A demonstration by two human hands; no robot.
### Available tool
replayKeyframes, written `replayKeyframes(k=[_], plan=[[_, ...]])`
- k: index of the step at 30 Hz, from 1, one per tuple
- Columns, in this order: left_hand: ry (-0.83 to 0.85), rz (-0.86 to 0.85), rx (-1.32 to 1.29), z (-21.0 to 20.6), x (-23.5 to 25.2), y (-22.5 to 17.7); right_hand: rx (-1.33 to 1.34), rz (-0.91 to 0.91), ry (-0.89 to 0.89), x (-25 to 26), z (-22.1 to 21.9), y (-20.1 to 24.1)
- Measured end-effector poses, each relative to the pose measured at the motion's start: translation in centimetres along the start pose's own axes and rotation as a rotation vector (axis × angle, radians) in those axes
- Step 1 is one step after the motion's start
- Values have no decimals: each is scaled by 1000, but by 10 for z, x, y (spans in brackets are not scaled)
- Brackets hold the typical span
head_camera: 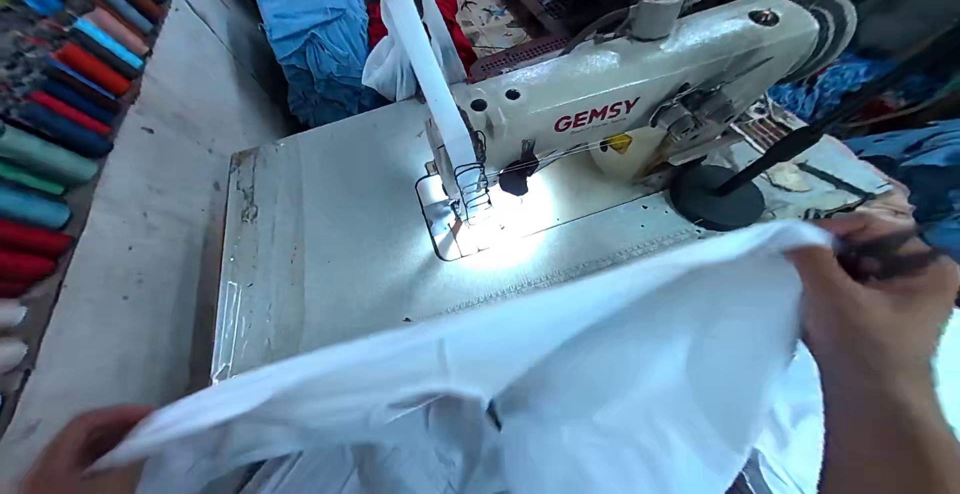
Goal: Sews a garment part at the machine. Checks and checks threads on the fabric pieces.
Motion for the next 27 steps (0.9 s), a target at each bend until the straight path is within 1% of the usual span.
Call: replayKeyframes(k=[1,2,4,5,7,8,9,11,13,14,15,16,17,20,21,22,23,25,26,27], plan=[[20,48,-51,-18,23,-6,-178,18,-61,12,-12,-2],[18,71,-82,-35,43,-8,-329,18,-57,23,-29,-6],[-43,86,-50,-63,76,-10,-506,-48,115,33,-71,-17],[-72,93,7,-74,86,-19,-566,-58,207,30,-93,-22],[-90,93,56,-92,96,-59,-606,46,293,7,-131,-15],[-97,51,50,-105,96,-84,-595,118,305,-10,-146,-8],[-110,-37,35,-121,92,-112,-563,179,311,-28,-158,0],[-116,-303,-71,-159,87,-167,-529,189,341,-53,-179,12],[-37,-548,-185,-201,89,-210,-573,161,324,-57,-189,9],[27,-605,-160,-220,93,-224,-603,151,313,-50,-190,4],[96,-613,-84,-235,97,-233,-629,143,307,-39,-189,-2],[128,-600,-9,-245,101,-239,-647,143,309,-26,-187,-10],[142,-577,5,-250,106,-244,-648,167,326,-12,-185,-19],[182,-537,-112,-253,113,-258,-616,286,383,23,-182,-44],[177,-536,-145,-252,115,-259,-621,304,397,31,-182,-48],[138,-541,-142,-252,116,-258,-652,302,411,35,-183,-49],[91,-549,-97,-254,116,-255,-714,278,436,36,-184,-45],[73,-546,2,-256,115,-250,-844,155,503,29,-188,-20],[78,-547,21,-256,116,-248,-865,112,527,21,-191,-4],[82,-547,30,-257,115,-248,-836,108,537,10,-195,12]])
Point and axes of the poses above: each hand's wrist, its own x-axis towards the middle knuckle, its own z-axis out of the back of the hand, y = z × x, the point moved 3 cm from there along x, towards the middle knuckle, and after that the axes turned 5 degrees about -z, right-handed, at the moved point
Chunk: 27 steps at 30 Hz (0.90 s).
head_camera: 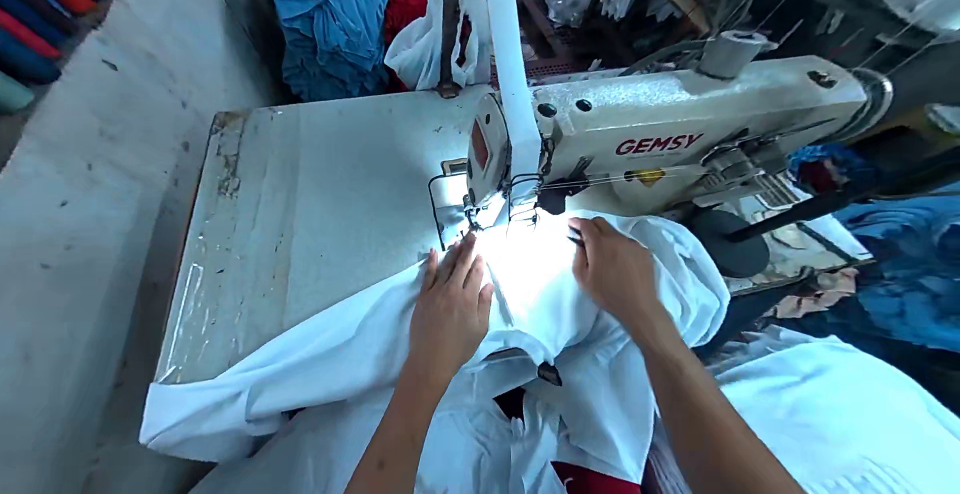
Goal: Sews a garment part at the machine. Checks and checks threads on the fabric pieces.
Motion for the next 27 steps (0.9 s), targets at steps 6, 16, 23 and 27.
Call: replayKeyframes(k=[6,16,23,27], plan=[[13,-2,-62,6,3,2,345,190,74,-29,-32,79],[-61,-25,-55,-1,24,22,-14,238,-123,-8,-54,93],[-3,-3,-65,2,25,21,-12,230,-106,-10,-54,90],[43,-10,-64,4,29,21,-4,236,-99,-10,-52,90]])
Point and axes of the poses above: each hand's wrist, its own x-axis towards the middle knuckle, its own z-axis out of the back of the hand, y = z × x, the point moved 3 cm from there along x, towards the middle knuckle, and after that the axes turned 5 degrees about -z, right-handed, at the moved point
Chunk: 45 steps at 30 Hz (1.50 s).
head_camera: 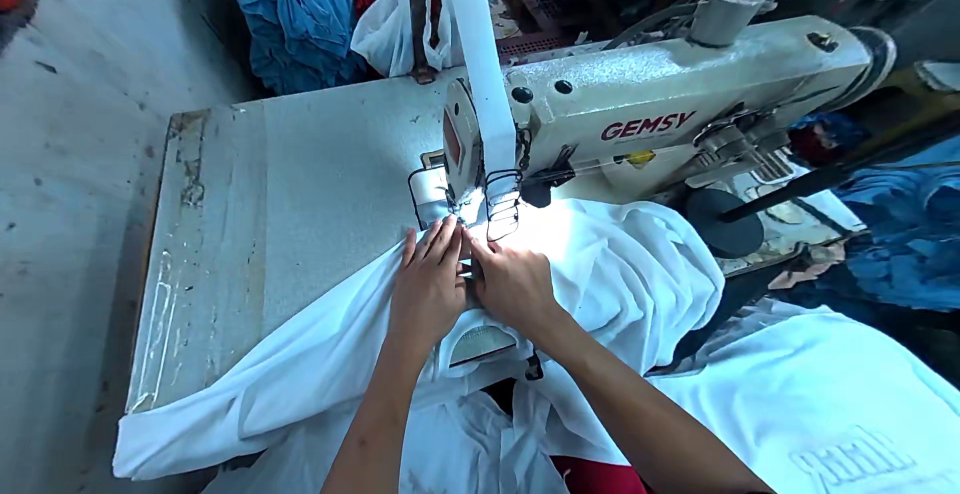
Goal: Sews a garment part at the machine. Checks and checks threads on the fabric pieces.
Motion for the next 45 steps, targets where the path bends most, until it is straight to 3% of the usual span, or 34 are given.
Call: replayKeyframes(k=[8,13,16,19,20,22,26,37,45], plan=[[-88,-66,89,-1,25,18,101,33,-34,-11,6,-5],[-41,-34,3,8,42,29,134,22,-19,-2,3,-9],[-221,102,-79,17,27,12,146,50,-10,-6,4,-12],[-400,202,-363,22,-6,-22,174,91,-21,-12,7,-17],[-348,198,-391,16,-16,-27,185,100,-19,-12,7,-19],[-242,125,-184,6,-28,-34,197,119,-27,-11,6,-22],[-214,25,58,2,-25,-28,207,158,9,-3,3,-29],[-197,161,152,2,3,-27,326,333,32,29,-6,-51],[-191,184,132,3,7,-25,281,324,17,30,-7,-49]])
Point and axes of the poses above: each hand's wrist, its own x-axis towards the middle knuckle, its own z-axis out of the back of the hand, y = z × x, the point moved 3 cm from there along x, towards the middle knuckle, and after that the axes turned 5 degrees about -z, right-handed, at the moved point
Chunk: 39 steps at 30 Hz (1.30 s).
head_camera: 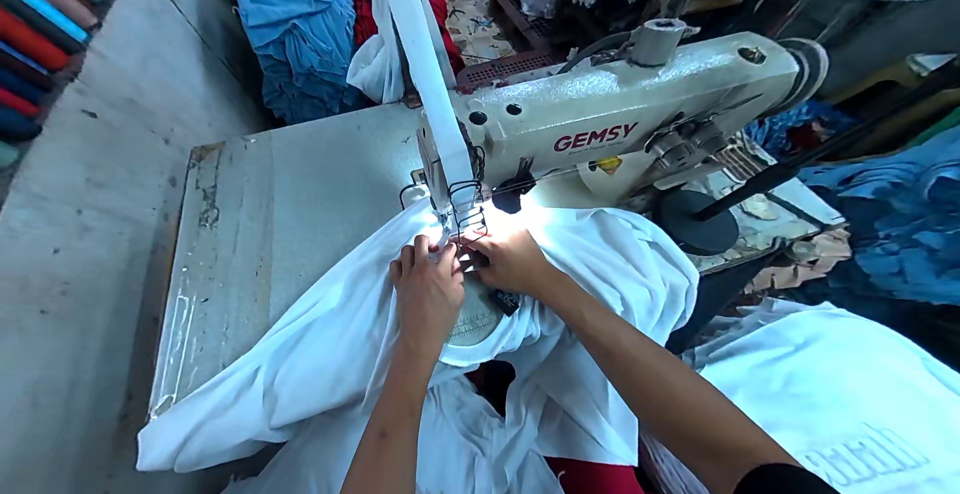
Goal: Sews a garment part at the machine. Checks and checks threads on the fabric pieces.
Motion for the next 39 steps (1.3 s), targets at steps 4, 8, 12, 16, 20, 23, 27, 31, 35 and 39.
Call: replayKeyframes(k=[4,8,12,16,20,23,27,31,35,39], plan=[[-63,-8,32,-3,-5,0,-11,-30,0,-4,2,2],[-156,-56,25,-3,-21,0,-45,-35,-26,-18,6,9],[-114,-53,29,-3,-23,0,-106,-36,-33,-21,6,12],[-53,-37,52,-4,-19,0,-137,-32,9,-17,5,14],[-68,4,39,-4,-11,2,-142,-85,66,-9,5,17],[-69,52,20,-4,-4,1,-118,-132,96,-3,5,20],[-53,95,13,-2,2,-3,-82,-228,187,3,7,25],[-32,93,8,-5,7,1,-66,-281,165,6,6,28],[5,38,28,-4,24,13,-58,-296,135,7,3,29],[21,-42,-11,-3,30,28,-74,-239,-28,-1,0,33]])
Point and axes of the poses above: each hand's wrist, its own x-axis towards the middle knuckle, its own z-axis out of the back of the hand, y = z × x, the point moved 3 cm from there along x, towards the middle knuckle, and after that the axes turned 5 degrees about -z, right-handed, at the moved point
